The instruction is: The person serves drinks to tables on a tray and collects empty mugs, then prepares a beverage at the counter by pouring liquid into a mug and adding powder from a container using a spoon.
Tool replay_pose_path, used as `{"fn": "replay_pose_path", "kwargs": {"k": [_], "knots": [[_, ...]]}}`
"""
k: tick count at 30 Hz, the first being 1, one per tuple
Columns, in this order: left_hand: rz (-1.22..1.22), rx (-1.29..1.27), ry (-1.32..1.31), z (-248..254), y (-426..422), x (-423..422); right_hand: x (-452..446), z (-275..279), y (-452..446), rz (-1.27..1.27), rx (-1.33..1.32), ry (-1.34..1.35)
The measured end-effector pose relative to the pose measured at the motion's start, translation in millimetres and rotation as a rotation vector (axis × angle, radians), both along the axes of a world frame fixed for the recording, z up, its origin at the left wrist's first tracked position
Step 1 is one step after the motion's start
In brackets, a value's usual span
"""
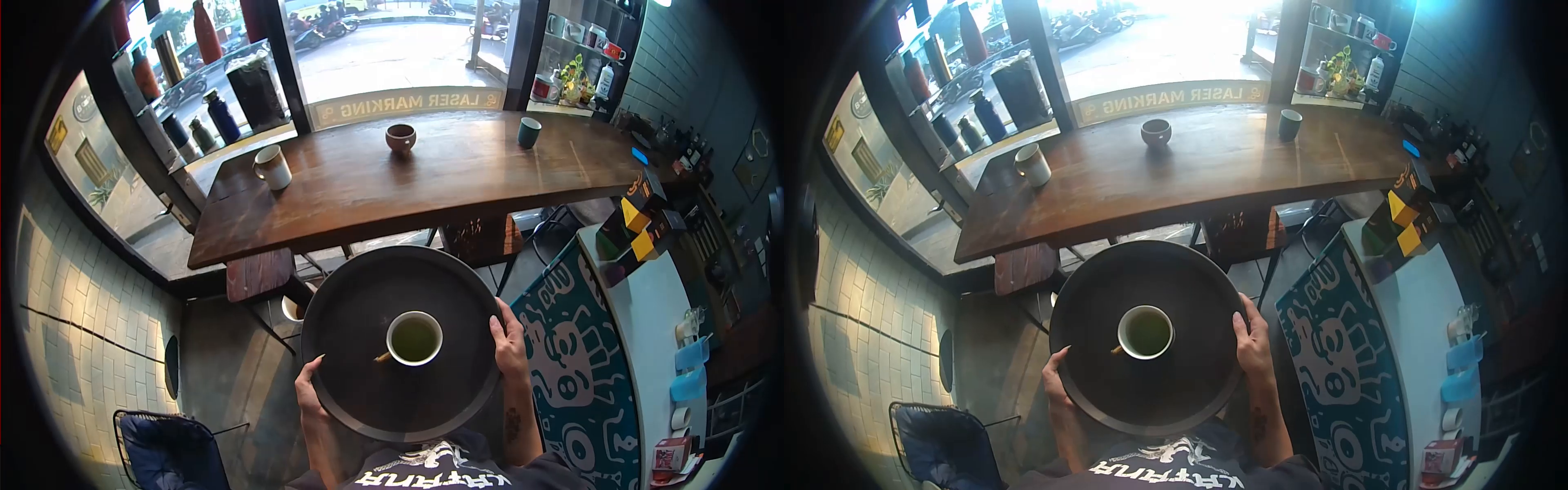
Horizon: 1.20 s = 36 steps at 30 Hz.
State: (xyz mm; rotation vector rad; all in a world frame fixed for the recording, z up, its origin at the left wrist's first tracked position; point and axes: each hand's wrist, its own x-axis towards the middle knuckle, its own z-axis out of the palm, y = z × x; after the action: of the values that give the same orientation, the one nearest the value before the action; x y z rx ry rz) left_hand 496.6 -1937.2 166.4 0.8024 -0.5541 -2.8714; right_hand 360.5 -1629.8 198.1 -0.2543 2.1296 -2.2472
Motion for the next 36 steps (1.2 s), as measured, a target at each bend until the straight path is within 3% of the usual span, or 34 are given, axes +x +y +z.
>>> {"fn": "replay_pose_path", "kwargs": {"k": [2, 7, 16, 18, 20, 22, 23, 26, 28, 33, 36], "knots": [[0.083, -0.115, -0.032, -2, -11, -40, -39, 8, -10, -0.016, 0.052, 0.036], [0.065, -0.069, -0.023, 12, -33, -115, -127, 25, -31, 0.024, 0.269, 0.13], [0.245, -0.15, -0.155, 0, -61, -166, -233, 23, -72, 0.157, 0.587, 0.149], [0.197, -0.024, -0.09, 9, -59, -172, -253, 25, -80, 0.211, 0.802, 0.254], [0.274, -0.04, -0.103, 0, -57, -171, -268, 36, -89, 0.26, 0.814, 0.265], [0.343, -0.059, -0.109, -3, -56, -174, -283, 49, -96, 0.371, 1.112, 0.15], [0.361, -0.03, -0.112, -3, -54, -176, -289, 50, -100, 0.363, 1.242, 0.234], [0.413, -0.018, -0.141, 9, -39, -184, -319, 60, -105, 0.474, 1.348, 0.354], [0.442, -0.041, -0.167, 13, -31, -192, -347, 81, -116, 0.516, 1.353, 0.394], [0.468, -0.03, -0.125, 7, -19, -198, -430, 84, -164, 0.39, 0.952, 0.59], [0.447, -0.038, -0.116, 1, -17, -200, -458, 77, -198, 0.413, 1.028, 0.543]]}}
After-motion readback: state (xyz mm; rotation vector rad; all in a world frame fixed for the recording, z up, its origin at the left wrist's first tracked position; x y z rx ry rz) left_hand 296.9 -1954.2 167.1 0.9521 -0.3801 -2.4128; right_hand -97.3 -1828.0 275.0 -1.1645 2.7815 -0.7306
